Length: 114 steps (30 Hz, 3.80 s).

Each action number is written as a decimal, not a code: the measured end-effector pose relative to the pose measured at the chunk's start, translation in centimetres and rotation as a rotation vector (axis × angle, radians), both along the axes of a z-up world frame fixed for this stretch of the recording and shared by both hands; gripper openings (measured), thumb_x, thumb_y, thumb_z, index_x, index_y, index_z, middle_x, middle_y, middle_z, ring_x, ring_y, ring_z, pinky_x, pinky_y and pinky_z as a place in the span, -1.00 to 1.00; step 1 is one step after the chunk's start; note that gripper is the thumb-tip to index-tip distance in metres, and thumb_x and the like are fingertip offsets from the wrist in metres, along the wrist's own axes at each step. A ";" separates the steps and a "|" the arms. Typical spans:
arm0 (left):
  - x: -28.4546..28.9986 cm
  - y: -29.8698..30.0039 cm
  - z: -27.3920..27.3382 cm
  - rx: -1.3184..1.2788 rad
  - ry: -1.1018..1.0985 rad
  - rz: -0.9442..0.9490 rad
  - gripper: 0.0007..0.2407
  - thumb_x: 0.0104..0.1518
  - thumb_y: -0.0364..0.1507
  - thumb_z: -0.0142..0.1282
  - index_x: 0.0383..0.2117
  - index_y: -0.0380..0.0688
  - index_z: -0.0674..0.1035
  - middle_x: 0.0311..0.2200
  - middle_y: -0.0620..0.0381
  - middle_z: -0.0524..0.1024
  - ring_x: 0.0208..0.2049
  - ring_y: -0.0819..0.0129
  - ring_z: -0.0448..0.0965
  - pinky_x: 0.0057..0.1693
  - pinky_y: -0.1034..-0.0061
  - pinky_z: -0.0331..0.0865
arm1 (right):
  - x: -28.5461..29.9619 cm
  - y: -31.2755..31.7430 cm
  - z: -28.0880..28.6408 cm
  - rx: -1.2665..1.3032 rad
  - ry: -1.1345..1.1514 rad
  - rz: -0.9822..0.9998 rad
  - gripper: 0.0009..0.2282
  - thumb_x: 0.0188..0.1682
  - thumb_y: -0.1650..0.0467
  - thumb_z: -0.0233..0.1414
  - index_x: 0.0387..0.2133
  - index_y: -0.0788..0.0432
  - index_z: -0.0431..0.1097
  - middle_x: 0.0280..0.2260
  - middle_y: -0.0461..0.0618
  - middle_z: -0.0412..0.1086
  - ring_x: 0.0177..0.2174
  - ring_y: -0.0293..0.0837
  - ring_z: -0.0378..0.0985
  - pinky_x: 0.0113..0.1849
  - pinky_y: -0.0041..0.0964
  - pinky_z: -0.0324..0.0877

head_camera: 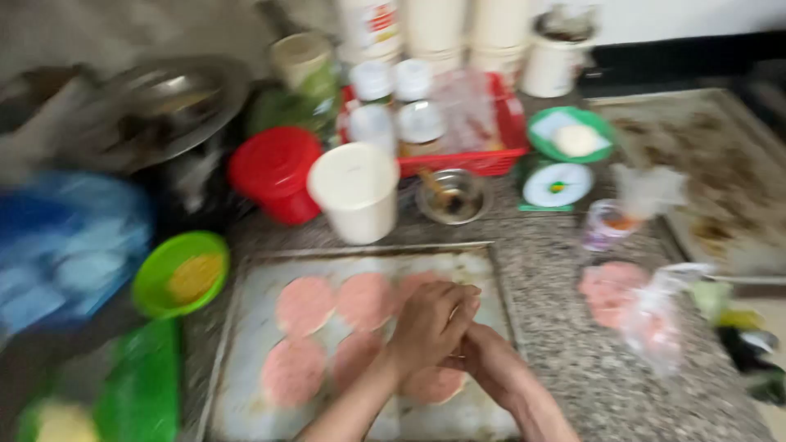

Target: Placing corn and shredded cheese onto circular food bases on a baking tray.

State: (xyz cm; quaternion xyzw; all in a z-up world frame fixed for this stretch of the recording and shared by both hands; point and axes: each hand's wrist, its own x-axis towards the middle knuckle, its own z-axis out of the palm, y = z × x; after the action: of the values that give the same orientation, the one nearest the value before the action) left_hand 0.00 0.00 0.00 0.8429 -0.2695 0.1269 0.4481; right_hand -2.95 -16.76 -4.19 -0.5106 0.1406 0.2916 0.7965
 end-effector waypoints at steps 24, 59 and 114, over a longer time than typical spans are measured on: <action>4.6 50.1 -25.2 -1.336 0.886 1.040 -0.72 0.56 -0.29 0.09 0.14 -0.28 0.57 -0.31 -0.06 0.69 -0.41 0.07 0.74 -0.26 0.21 0.75 | -2.0 12.6 1.4 -0.065 0.101 -0.201 -0.59 0.42 0.33 -0.14 0.29 0.43 0.45 0.11 0.42 0.63 -0.01 0.21 0.68 -0.01 0.01 0.52; -13.4 -18.5 -20.7 -0.017 1.093 -0.181 -0.50 0.40 -0.30 0.09 0.38 -0.35 0.35 -0.24 -0.43 0.76 -0.51 -0.09 0.84 -0.35 0.13 0.85 | -18.7 -26.3 -2.1 -1.000 -0.130 -0.435 -0.67 0.30 0.22 0.12 0.16 0.13 0.64 0.01 0.38 0.69 0.01 0.33 0.77 0.04 0.24 0.65; -13.0 -2.2 -6.7 -0.025 0.320 -0.004 -0.73 0.44 -0.33 0.23 0.14 -0.16 0.76 -0.29 -0.09 0.76 -0.36 0.03 0.82 -0.21 0.24 0.69 | -7.8 -7.9 -3.4 -0.057 0.237 -0.313 -0.61 0.43 0.17 -0.10 -0.47 -0.11 0.08 -0.56 -0.47 -0.16 -0.71 -0.57 -0.09 -0.67 -0.71 -0.13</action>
State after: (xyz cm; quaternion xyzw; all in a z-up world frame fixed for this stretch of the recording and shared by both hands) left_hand -12.96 -2.15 -6.73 0.8462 -0.1946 -0.0064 0.4960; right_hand -10.74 -24.70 -7.62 -0.4672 0.3193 0.2180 0.7951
